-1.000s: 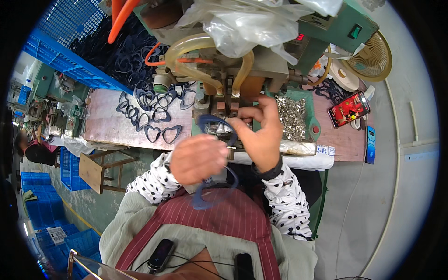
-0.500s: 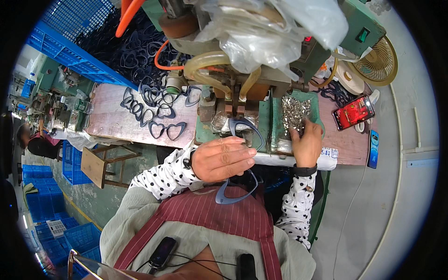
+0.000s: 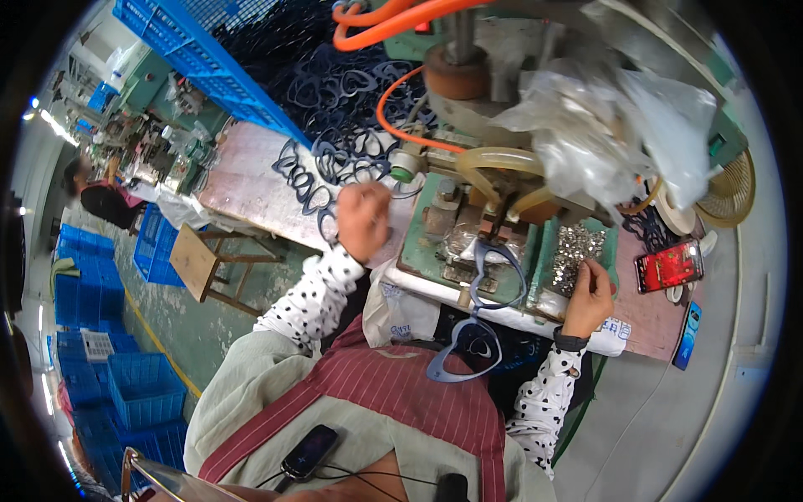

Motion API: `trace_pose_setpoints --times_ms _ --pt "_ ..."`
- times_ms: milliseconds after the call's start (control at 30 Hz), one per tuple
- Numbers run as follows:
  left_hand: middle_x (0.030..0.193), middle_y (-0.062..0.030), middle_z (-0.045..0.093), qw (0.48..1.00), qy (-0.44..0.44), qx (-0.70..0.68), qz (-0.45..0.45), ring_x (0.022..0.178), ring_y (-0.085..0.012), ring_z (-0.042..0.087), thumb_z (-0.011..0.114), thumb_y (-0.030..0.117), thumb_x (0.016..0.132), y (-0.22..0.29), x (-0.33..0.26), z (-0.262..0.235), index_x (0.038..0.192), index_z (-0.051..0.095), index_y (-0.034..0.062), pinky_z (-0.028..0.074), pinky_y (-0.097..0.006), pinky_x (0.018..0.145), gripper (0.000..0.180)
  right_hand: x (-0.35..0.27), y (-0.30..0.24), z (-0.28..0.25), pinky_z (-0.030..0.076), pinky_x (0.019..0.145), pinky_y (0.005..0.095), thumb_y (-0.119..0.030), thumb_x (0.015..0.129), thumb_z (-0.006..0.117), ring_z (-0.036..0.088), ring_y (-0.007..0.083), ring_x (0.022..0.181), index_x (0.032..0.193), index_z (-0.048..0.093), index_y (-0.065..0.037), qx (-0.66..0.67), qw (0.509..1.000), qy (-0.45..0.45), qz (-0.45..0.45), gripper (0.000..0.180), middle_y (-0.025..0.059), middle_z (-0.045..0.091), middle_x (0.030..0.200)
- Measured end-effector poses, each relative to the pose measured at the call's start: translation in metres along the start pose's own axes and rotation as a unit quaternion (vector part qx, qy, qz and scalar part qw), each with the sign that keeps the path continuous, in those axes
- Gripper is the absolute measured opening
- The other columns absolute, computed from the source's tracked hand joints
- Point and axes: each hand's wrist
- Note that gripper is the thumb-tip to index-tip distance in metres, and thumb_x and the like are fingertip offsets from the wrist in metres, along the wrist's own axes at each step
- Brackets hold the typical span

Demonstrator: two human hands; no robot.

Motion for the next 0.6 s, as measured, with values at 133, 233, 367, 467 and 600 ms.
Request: trace_pose_setpoints --times_ms 133,233,367,467,600 --pt "0.123 -0.0155 0.056 0.966 -0.054 0.247 -0.060 0.109 -0.0367 0.051 0.063 0.011 0.070 -0.105 -0.001 0.022 0.098 0.067 0.0086 0.039 -0.049 0.091 0.029 0.001 0.007 0.003 0.052 0.075 0.0311 -0.009 0.083 0.072 0.067 0.0215 0.080 0.094 0.071 -0.003 -0.015 1.000 0.023 -0.002 0.014 0.0109 0.071 0.088" --pt "0.130 -0.0102 0.054 0.944 -0.091 0.303 -0.093 0.122 -0.0332 0.044 0.065 0.015 0.070 -0.140 -0.007 0.029 0.089 0.068 0.0119 0.033 -0.053 0.096 0.020 0.005 -0.004 0.003 0.048 0.077 0.0360 -0.005 0.078 0.072 0.063 0.0289 0.080 0.090 0.072 -0.004 -0.066 0.993 0.032 -0.097 0.012 0.0116 0.070 0.086" --pt "0.126 -0.0069 0.057 0.948 -0.066 0.306 -0.051 0.123 -0.0304 0.044 0.068 0.021 0.074 -0.115 0.016 0.016 0.088 0.067 0.0091 0.027 -0.052 0.100 0.018 0.006 -0.002 0.000 0.047 0.075 0.0367 -0.001 0.076 0.070 0.061 0.0283 0.079 0.089 0.072 -0.007 -0.080 0.985 0.056 -0.141 0.015 0.0090 0.069 0.086" --pt "0.103 -0.0087 0.064 0.963 -0.088 0.235 -0.102 0.104 -0.0284 0.057 0.066 0.019 0.082 -0.082 0.027 0.000 0.090 0.065 0.0072 0.035 -0.045 0.093 0.014 0.005 -0.005 -0.002 0.047 0.075 0.0361 -0.001 0.076 0.069 0.061 0.0275 0.079 0.089 0.072 -0.007 -0.096 0.984 0.045 -0.143 0.015 0.0086 0.068 0.085" --pt "0.087 -0.0131 0.065 0.994 0.038 0.008 -0.106 0.078 -0.0333 0.062 0.061 0.007 0.087 -0.022 0.028 -0.013 0.100 0.063 0.0014 0.047 -0.036 0.069 0.014 0.009 -0.024 0.003 0.049 0.066 0.0320 -0.001 0.078 0.066 0.062 0.0233 0.076 0.091 0.072 -0.005 -0.052 0.991 -0.005 -0.123 0.014 0.0098 0.069 0.087"
Point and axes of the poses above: each hand's wrist, its own x-axis towards the middle knuckle, its own z-axis out of the palm, y = z × x
